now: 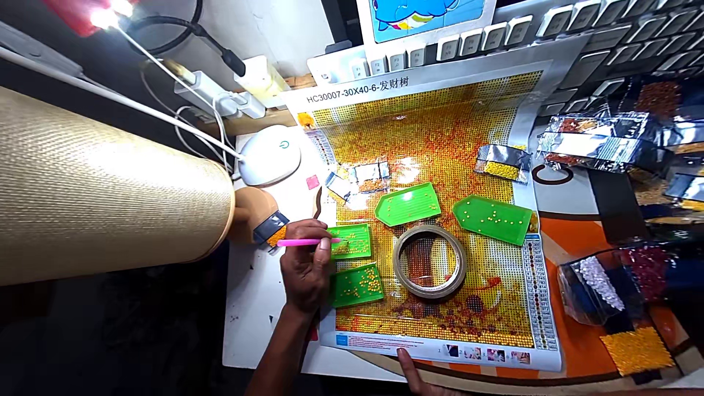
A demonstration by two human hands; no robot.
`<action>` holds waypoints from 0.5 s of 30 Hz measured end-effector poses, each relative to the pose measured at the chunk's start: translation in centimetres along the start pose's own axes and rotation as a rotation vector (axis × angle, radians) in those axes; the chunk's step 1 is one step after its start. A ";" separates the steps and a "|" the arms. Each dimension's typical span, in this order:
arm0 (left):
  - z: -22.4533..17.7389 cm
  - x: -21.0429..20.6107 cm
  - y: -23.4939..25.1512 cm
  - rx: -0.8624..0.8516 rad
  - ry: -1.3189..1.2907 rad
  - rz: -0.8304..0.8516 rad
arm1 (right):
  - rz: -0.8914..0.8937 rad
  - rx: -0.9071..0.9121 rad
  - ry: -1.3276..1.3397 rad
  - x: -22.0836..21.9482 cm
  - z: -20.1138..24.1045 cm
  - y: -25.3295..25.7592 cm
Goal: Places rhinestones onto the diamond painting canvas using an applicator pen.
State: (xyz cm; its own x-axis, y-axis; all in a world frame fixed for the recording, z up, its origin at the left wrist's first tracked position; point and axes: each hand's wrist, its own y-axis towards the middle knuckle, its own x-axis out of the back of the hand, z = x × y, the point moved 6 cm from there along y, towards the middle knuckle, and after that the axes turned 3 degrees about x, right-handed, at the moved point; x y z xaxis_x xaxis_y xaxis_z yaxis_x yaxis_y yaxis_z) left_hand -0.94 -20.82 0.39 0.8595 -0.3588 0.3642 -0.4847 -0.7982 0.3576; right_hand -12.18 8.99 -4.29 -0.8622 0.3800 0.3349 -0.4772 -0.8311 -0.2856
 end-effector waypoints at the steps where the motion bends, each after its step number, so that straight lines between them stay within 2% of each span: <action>1: 0.0 0.2 0.0 -0.005 -0.024 -0.010 | 0.007 0.000 0.001 0.0 0.1 0.0; 8: -1.0 1.5 0.4 -0.100 -0.157 -0.088 | 0.154 -0.018 -0.052 -0.6 0.0 0.4; 12: -4.2 2.4 1.3 -0.127 -0.169 -0.139 | 0.328 0.029 0.034 -0.6 0.3 1.0; 15: -6.1 3.1 0.8 -0.134 -0.154 -0.122 | 0.294 0.073 0.025 -0.6 0.6 1.5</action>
State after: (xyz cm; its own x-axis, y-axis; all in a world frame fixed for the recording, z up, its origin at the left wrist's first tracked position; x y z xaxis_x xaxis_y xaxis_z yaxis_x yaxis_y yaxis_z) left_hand 0.31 -19.58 7.05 0.9227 -0.3411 0.1796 -0.3840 -0.7728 0.5053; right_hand -12.27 7.30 -4.32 -0.9660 0.1273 0.2252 -0.1933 -0.9338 -0.3012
